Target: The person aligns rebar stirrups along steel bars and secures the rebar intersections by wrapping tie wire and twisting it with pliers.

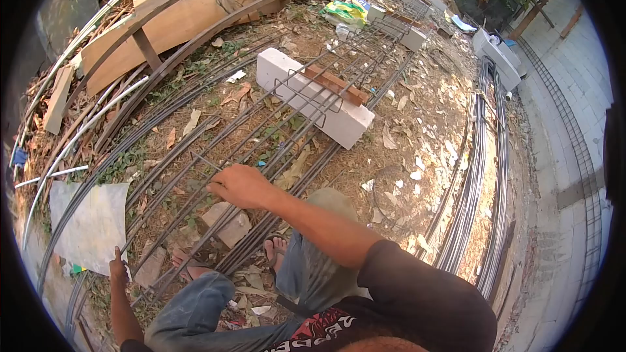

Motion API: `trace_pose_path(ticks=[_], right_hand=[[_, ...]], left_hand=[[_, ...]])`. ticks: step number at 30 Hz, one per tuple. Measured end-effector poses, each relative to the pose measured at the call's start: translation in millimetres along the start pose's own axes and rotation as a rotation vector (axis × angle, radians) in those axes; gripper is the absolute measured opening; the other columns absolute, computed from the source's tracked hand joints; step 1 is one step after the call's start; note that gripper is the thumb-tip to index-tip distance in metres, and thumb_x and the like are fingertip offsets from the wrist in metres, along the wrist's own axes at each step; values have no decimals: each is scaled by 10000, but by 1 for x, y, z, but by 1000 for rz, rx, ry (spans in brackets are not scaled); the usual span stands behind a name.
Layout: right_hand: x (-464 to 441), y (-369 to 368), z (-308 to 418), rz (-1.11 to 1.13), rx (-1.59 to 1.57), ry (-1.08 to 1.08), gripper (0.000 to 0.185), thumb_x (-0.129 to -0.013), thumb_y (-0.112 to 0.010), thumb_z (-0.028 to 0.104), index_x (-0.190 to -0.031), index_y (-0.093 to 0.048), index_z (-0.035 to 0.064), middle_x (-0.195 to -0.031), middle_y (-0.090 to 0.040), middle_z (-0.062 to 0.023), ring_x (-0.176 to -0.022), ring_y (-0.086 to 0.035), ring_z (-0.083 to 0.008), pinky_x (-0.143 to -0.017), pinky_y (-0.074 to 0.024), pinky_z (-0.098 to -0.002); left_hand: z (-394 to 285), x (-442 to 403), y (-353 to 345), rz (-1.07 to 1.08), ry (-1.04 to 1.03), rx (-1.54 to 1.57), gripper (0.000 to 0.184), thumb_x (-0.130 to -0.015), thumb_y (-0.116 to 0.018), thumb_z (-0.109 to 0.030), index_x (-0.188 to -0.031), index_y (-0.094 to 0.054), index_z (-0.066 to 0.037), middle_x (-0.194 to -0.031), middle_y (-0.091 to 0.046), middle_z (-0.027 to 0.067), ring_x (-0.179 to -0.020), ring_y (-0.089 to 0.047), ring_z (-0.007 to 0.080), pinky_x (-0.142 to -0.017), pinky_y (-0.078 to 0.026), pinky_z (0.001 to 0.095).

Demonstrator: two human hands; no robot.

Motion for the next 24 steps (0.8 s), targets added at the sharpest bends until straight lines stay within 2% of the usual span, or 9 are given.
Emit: trace_pose_path(ticks=[15,18,21,24], right_hand=[[-2,-2,4,-2,21,-21,378,-1000,-598,360,-926,-769,31,-833,-727,-206,-832,-706,-409,-778,-561,-535],[-1,-2,4,6,15,-16,375,-1002,-597,352,-933,-771,27,-834,-728,-206,-832,-707,-407,-778,-562,-535],[-2,-4,0,1,7,1,370,-1006,-595,344,-944,-774,26,-841,-731,-205,-837,-709,-403,-779,-563,-535],[-2,-5,-2,2,0,3,366,-1009,-593,338,-953,-777,27,-846,-734,-203,-840,-712,-399,-779,-564,-535]], left_hand=[[-1,2,-1,5,-19,-14,790,-911,-477,-831,-629,-476,-93,-499,-321,-26,-360,-334,155,-351,-229,336],[-1,3,3,23,-4,8,798,-893,-545,-812,-709,-582,-36,-520,-391,-15,-386,-385,165,-375,-292,351],[0,-1,4,36,2,18,797,-895,-548,-808,-714,-586,-33,-516,-396,-12,-385,-396,164,-371,-290,349],[3,-7,-1,11,7,-5,775,-921,-478,-817,-630,-469,-99,-491,-312,-28,-358,-320,152,-353,-221,331]])
Point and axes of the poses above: each hand's wrist, its own x-axis away from the middle knuckle, its own y-axis out of the back of the hand, z = x × y, the point moved 1 cm from there along -x, towards the middle knuckle
